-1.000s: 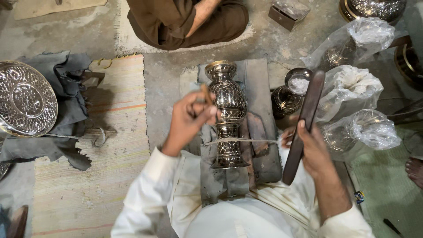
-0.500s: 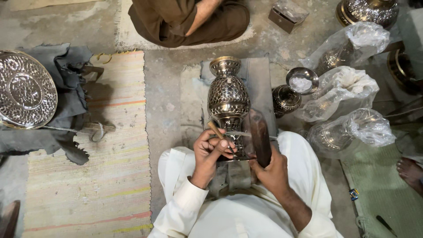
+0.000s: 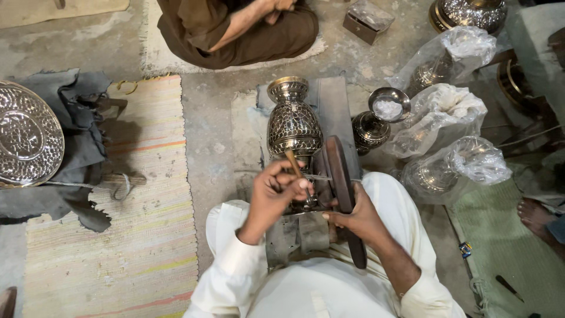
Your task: The person sits on the floor and uses a hammer and chisel to create a textured pattern on a metal vase. They repeatedly strike the chisel against the vase surface, rotating the vase to work on different sections.
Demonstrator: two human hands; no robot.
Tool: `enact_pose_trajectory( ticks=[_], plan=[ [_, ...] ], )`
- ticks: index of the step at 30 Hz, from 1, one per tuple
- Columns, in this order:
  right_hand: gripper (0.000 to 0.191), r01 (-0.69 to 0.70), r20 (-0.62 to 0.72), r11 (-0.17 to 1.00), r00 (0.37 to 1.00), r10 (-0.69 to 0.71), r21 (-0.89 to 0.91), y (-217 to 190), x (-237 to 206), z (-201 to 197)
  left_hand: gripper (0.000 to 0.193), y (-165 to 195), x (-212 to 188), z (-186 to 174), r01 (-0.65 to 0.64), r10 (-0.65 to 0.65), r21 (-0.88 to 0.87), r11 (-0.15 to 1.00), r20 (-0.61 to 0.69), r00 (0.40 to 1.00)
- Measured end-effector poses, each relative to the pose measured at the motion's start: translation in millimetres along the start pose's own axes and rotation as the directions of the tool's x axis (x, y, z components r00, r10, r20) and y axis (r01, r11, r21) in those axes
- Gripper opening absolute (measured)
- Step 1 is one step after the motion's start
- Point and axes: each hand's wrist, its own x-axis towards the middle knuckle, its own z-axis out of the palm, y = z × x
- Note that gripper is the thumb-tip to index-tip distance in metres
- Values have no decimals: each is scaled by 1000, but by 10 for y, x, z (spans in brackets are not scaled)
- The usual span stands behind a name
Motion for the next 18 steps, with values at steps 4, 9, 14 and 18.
enact_pose_trajectory(
  ticks=[4, 9, 14, 18],
  plan=[
    [50, -152, 9, 959, 988, 155, 240, -107, -46, -229, 37, 290, 254, -161, -131, 144, 473, 872, 8, 989],
    [36, -221, 57, 955, 975, 214, 200, -100, -169, -490, 40, 579, 582, -75, -384, 291, 647, 659, 251, 923],
    [34, -137, 0, 988, 991, 137, 70, -56, -139, -707, 30, 666, 769, -13, -570, 329, 679, 462, 466, 821],
    [39, 351, -184, 837, 870, -458, -420, -184, -89, -695, 29, 632, 779, -37, -635, 306, 684, 359, 557, 772]
  ],
)
